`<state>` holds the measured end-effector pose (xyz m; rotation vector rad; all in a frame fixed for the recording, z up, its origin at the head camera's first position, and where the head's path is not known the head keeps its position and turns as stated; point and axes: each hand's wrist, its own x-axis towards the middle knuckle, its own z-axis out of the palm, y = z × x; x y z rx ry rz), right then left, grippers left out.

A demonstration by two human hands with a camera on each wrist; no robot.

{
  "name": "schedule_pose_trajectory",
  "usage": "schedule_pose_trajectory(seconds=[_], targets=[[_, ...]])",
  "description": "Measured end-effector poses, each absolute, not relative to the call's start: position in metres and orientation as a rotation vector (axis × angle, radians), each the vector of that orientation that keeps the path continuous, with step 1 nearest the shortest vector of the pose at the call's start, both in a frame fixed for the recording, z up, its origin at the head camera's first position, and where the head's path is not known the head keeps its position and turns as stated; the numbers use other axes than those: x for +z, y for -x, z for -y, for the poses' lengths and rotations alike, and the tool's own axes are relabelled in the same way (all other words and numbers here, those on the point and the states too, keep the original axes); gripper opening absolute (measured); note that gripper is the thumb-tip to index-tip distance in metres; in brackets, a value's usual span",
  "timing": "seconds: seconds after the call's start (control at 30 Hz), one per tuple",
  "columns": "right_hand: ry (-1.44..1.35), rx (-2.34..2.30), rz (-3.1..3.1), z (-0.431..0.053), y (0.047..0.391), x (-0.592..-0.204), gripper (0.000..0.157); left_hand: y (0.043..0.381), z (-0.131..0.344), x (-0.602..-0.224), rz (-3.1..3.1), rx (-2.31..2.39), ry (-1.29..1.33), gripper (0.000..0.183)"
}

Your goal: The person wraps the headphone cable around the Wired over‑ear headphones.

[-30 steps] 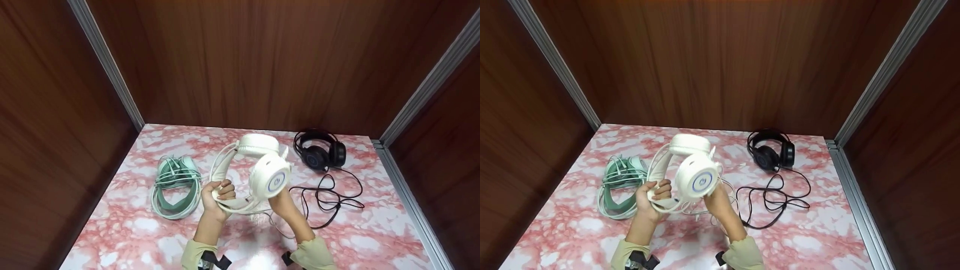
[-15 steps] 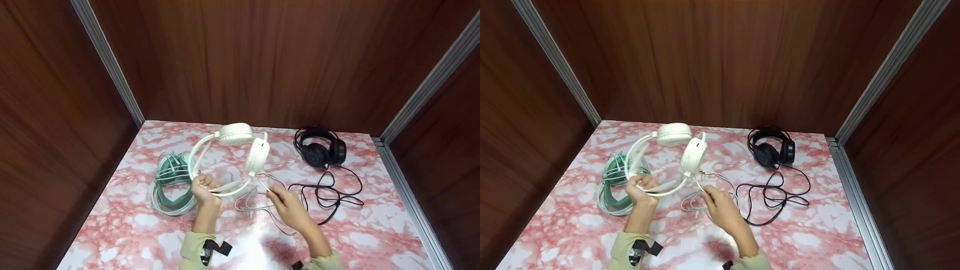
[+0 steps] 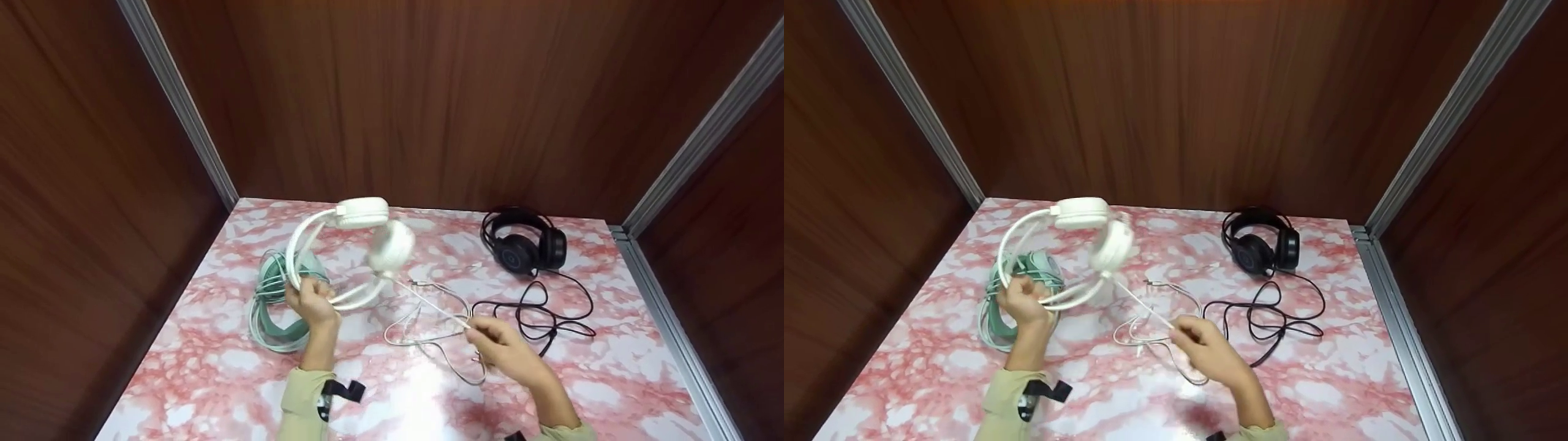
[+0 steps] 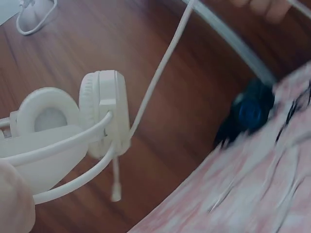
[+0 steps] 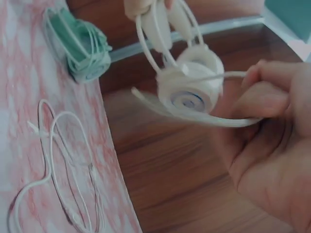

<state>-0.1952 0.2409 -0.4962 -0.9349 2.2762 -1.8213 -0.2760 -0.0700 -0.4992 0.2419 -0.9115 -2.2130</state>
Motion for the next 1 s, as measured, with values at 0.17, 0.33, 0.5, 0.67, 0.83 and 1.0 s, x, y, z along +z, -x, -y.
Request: schedule_pose_trajectory(seconds=[0.17,0.33,0.5,0.67,0.83,1.0], targets=[[0.979,-1.673,-2.490,-0.266,0.190,-0.486,0.022,0.285,0.100,-0.496,1.205,-1.917,-0.221,0.016],[1.045,-1.576,-2.710,-0.291,0.179,-0.468,0.027,0.286,0.122,-0.496,1.366,-1.709,-0.313,0.011],[0.992,-1.536,-2.742,-0.302,0.170,-0.447,0.029,0.286,0.129,-0.492,1.385,-1.686,-0.331,0.013],[1.030,-1.464,-2.816,-0.301,0.162,-0.417,0.027,0.285,0.129,-0.483,1.521,-1.585,-0.279,0.018],[1.450,-1.342,-3.068,-0.301,0.168,-0.377,0.013,0.282,0.121,-0.464,1.689,-1.465,-0.125,0.017],[1.782,-1.230,-3.398,-0.298,0.189,-0.348,0.035,0.279,0.108,-0.444,1.876,-1.367,0.064,0.021]])
